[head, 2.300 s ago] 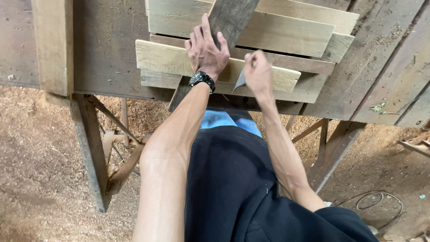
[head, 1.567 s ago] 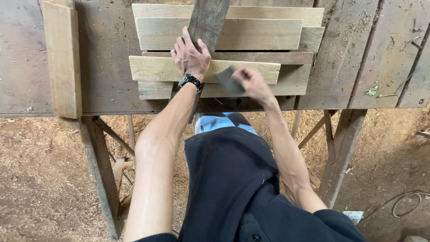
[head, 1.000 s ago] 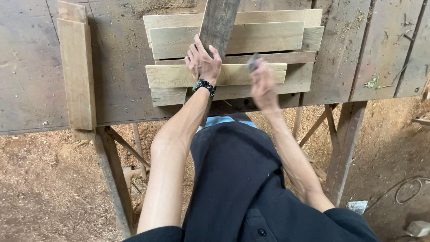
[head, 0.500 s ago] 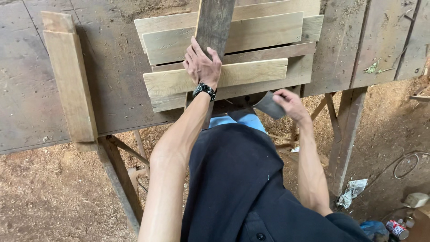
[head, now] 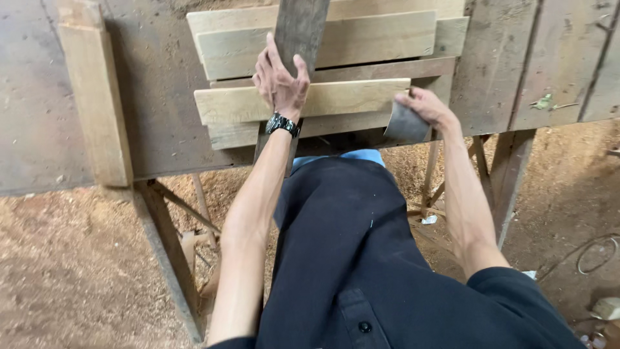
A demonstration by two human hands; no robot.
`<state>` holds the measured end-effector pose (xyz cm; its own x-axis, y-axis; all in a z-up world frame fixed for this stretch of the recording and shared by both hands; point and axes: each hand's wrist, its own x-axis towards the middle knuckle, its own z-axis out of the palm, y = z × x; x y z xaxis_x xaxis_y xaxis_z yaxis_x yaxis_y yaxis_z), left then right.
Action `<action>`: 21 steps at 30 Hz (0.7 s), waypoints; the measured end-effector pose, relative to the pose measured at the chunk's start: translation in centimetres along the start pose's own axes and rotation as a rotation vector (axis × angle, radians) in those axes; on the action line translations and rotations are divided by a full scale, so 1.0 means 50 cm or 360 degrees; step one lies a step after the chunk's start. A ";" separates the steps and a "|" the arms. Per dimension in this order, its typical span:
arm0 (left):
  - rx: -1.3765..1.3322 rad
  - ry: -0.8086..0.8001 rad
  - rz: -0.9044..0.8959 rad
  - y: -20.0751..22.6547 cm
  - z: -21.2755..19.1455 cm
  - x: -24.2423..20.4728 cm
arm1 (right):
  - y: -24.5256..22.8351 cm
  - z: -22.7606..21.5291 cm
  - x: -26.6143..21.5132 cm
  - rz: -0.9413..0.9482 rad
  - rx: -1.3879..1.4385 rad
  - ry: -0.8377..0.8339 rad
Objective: The person sands several pieces of wood by hand using a piece of sandpaper on a wooden workbench.
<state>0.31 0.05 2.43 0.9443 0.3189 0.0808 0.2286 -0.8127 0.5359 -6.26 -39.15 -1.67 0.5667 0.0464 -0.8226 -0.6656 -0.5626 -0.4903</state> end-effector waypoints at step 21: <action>-0.1292 -0.0486 -0.0747 -0.316 -0.293 -0.029 | -0.068 -0.004 -0.058 -0.0269 0.0208 0.0031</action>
<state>-8.15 19.59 6.14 0.8460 0.2911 -0.4467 0.4717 -0.0180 0.8816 -5.52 -37.53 2.44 0.6840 0.1145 -0.7204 -0.6170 -0.4360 -0.6552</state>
